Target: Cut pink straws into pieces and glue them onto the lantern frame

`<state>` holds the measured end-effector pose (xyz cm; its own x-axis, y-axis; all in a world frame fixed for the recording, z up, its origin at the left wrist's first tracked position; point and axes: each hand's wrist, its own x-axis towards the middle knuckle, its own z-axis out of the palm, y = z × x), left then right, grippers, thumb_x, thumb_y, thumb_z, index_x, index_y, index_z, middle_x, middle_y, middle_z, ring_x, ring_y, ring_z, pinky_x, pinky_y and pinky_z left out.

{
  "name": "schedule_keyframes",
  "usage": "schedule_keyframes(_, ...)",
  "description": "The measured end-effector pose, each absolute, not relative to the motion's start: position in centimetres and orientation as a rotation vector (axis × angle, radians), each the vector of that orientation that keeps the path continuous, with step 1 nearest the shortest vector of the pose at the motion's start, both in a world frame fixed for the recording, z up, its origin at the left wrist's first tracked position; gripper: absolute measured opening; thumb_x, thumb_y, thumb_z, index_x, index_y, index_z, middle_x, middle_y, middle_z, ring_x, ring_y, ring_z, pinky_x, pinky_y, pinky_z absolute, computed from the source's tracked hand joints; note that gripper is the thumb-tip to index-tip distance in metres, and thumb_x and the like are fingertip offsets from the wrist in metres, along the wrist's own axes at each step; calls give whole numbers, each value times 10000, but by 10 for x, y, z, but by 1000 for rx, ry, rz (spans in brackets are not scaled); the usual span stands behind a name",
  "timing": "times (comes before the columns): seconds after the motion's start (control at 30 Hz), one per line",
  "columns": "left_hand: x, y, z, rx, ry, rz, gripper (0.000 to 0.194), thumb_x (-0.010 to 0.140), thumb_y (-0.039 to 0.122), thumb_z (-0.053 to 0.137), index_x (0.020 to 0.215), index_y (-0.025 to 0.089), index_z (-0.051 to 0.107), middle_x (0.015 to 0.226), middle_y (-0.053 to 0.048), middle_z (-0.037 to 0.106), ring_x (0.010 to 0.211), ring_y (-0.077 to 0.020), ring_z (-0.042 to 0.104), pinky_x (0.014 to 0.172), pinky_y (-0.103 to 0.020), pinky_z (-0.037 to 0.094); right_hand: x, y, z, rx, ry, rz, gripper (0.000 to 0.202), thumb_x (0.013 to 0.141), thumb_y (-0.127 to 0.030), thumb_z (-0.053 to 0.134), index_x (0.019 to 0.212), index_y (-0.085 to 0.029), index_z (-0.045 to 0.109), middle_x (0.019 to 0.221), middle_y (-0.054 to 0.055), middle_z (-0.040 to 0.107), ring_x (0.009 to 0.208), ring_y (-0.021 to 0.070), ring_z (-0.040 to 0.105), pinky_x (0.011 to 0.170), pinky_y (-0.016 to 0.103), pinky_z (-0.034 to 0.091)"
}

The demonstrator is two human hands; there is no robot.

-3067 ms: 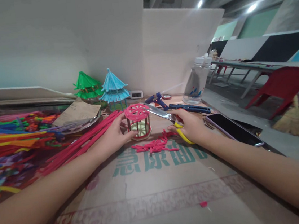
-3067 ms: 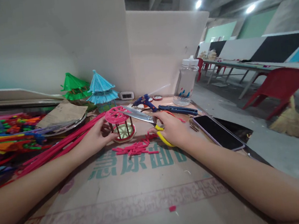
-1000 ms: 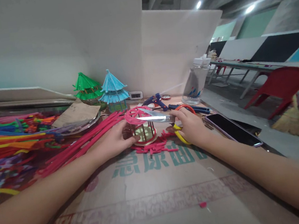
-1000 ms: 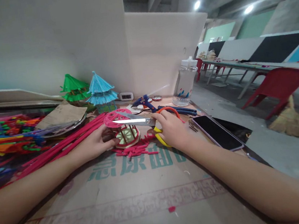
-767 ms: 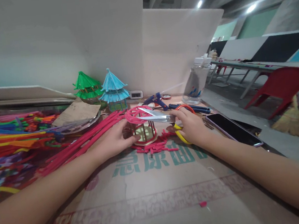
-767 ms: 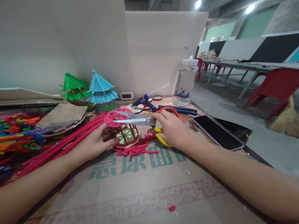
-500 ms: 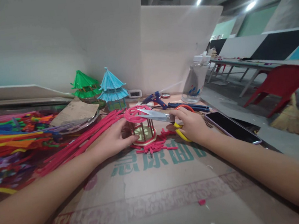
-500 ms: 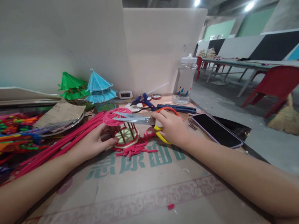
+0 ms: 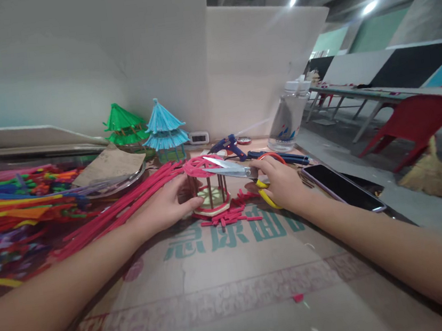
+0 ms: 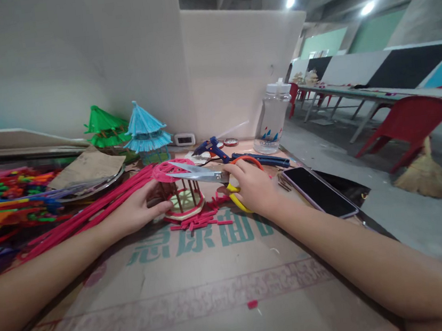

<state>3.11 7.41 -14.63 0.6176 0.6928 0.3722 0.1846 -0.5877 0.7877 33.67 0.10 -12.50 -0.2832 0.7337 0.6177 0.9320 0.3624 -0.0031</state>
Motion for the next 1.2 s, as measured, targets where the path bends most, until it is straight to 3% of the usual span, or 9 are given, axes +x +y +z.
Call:
schedule_keyframes(0.33,30,74,-147,2090,646,876,459,856,386,712,1280,244,606,1251,-97,691,1156,-301,676,1020,-462,542,337,-2,-121,-1398,-2107,-524,309,922,-441,652,1138,-221,663,978,56,711,774,213,639,643,317,447)
schedule_keyframes(0.57,31,76,-150,2057,678,911,481,847,379,720,1294,251,595,1273,-86,684,1217,-301,645,1050,-459,529,338,1,-126,-1439,-2056,-422,431,888,-483,681,1230,-227,624,995,68,685,828,231,645,671,322,463)
schedule_keyframes(0.83,32,82,-159,1915,636,949,689,830,394,750,1434,240,456,1418,-136,599,1324,-329,574,1097,-472,502,339,4,-127,-1399,-2065,-377,476,868,-519,692,1224,-212,615,973,74,658,845,246,629,706,338,475)
schedule_keyframes(1.2,30,75,-156,1996,671,903,566,837,448,746,1327,238,554,1261,-109,699,1203,-326,663,1039,-476,541,337,2,-126,-1395,-2090,-409,378,861,-417,730,1172,-229,626,1000,61,665,874,240,637,730,325,478)
